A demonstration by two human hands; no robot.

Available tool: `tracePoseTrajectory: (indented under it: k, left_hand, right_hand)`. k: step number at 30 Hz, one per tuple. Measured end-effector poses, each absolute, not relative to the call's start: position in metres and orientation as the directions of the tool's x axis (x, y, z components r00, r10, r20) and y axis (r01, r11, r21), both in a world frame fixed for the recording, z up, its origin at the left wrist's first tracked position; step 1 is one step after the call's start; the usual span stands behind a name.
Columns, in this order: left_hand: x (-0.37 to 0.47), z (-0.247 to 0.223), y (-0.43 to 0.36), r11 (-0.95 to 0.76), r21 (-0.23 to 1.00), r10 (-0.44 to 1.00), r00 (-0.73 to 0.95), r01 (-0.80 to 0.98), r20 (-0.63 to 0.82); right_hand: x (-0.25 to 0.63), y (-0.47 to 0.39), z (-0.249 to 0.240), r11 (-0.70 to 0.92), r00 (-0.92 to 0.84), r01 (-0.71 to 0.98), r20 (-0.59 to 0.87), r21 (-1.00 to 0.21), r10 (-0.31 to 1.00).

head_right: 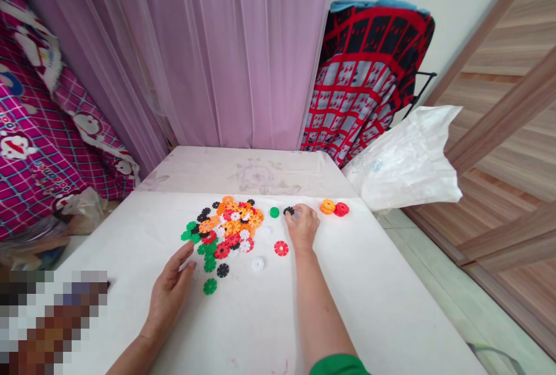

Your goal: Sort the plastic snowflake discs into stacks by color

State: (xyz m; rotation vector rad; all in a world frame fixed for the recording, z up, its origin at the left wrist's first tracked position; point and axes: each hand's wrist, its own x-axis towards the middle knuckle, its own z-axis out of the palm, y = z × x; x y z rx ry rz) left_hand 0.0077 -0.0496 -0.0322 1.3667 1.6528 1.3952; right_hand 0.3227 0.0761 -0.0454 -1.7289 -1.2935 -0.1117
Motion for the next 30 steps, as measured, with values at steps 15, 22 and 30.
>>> tracePoseTrajectory:
  k: [15, 22, 30]
  left_hand:
    - [0.008, -0.035, -0.049, -0.076, 0.938, 0.932, -0.312, 0.337, 0.187]
    - [0.009, -0.034, -0.047, -0.097, 0.934, 0.929, -0.305, 0.343, 0.208]
    - [0.01, -0.042, -0.043, -0.111, 0.934, 0.926, -0.306, 0.341, 0.222]
  right_hand:
    - [0.322, 0.079, -0.044, -0.014, 0.362, 0.837, 0.534, -0.548, 0.764]
    - [0.319, 0.07, -0.043, 0.026, 0.347, 0.841, 0.576, -0.541, 0.74]
    - [0.291, 0.016, -0.036, 0.174, 0.283, 0.812, 0.637, -0.557, 0.717]
